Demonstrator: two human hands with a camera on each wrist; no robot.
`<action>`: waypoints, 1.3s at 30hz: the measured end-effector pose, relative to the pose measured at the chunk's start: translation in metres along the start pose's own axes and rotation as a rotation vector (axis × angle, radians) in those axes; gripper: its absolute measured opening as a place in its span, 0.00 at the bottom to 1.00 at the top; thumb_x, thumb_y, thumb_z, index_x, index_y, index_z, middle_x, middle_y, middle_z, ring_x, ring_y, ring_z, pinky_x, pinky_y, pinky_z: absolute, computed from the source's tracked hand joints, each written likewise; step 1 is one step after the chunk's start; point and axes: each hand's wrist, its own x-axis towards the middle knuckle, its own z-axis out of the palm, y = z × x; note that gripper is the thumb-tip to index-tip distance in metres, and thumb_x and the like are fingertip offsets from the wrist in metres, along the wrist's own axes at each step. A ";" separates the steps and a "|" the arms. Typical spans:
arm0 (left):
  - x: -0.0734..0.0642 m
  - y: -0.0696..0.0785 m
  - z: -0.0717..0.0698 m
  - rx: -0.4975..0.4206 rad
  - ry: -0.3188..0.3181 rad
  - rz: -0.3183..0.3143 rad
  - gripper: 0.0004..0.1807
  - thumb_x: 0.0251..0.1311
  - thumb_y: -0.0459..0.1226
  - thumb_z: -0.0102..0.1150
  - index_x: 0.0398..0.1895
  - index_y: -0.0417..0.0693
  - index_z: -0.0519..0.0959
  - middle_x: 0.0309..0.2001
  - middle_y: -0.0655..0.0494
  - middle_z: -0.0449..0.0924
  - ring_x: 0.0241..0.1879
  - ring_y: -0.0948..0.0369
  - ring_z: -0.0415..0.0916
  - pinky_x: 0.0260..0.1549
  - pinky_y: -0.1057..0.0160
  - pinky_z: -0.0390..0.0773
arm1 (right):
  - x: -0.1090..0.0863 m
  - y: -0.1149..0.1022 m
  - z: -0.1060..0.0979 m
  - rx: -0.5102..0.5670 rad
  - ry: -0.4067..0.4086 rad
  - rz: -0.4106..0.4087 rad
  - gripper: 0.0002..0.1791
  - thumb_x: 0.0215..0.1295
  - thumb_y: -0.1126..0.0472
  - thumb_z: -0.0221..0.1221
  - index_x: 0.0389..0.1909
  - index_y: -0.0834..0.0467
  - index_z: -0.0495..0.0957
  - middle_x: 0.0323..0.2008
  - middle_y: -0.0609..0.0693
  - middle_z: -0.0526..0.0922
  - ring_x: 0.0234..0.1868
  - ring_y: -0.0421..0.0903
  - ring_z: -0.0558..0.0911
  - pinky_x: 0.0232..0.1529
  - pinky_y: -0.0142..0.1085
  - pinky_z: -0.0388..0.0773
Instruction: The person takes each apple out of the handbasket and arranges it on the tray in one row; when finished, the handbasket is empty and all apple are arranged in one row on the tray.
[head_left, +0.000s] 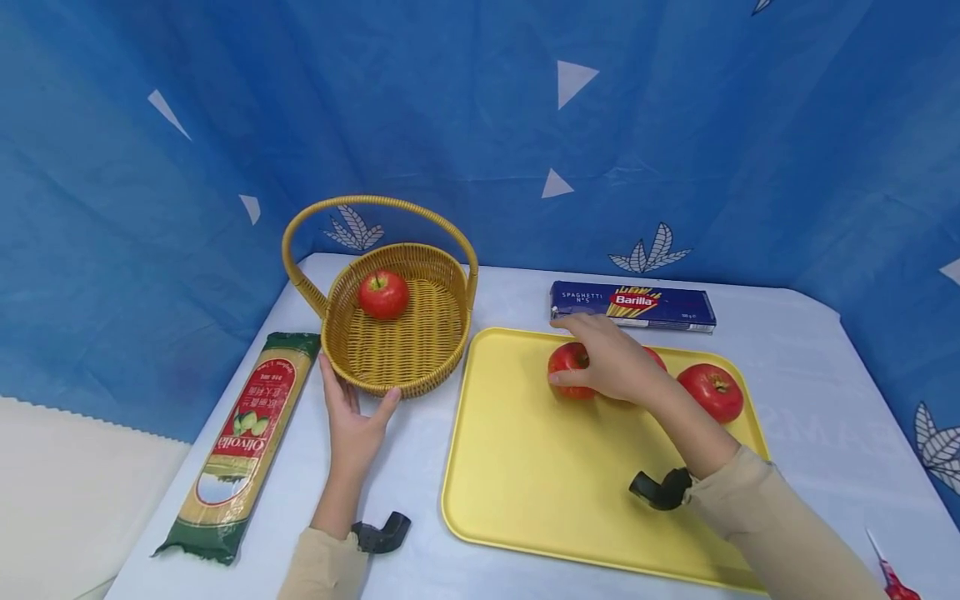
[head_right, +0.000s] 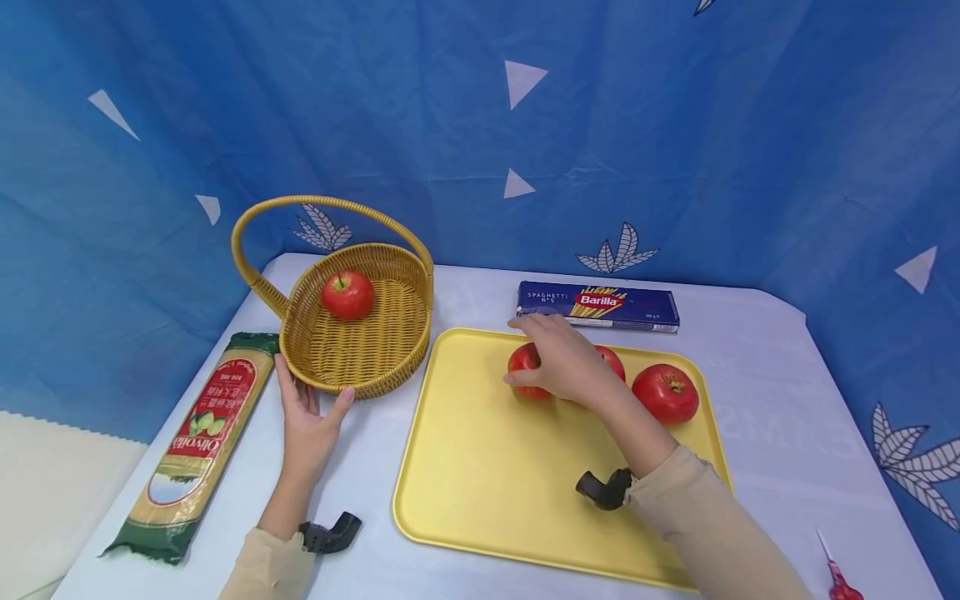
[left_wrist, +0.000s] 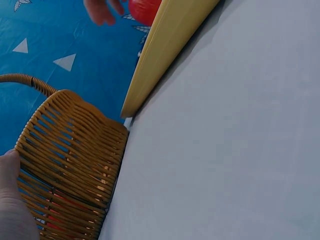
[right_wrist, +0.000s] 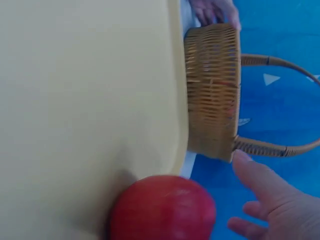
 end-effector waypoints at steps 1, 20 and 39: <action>0.000 0.001 0.000 0.000 0.000 -0.001 0.64 0.58 0.35 0.69 0.80 0.56 0.27 0.81 0.64 0.26 0.81 0.61 0.29 0.79 0.54 0.43 | 0.002 -0.005 -0.002 0.022 0.014 -0.010 0.44 0.54 0.41 0.71 0.71 0.48 0.66 0.71 0.51 0.68 0.74 0.57 0.62 0.66 0.62 0.70; -0.001 0.000 0.000 0.012 -0.003 -0.020 0.63 0.59 0.36 0.69 0.80 0.57 0.27 0.81 0.65 0.25 0.80 0.62 0.29 0.79 0.52 0.43 | 0.091 -0.123 0.005 0.184 -0.084 -0.358 0.35 0.64 0.47 0.65 0.70 0.52 0.68 0.67 0.46 0.73 0.67 0.45 0.72 0.69 0.42 0.71; 0.000 0.001 0.001 0.006 0.008 -0.029 0.63 0.58 0.38 0.70 0.80 0.56 0.28 0.81 0.65 0.26 0.80 0.66 0.30 0.79 0.58 0.43 | 0.169 -0.147 0.053 0.190 -0.011 -0.226 0.39 0.63 0.48 0.66 0.72 0.52 0.63 0.68 0.50 0.69 0.69 0.47 0.70 0.69 0.42 0.71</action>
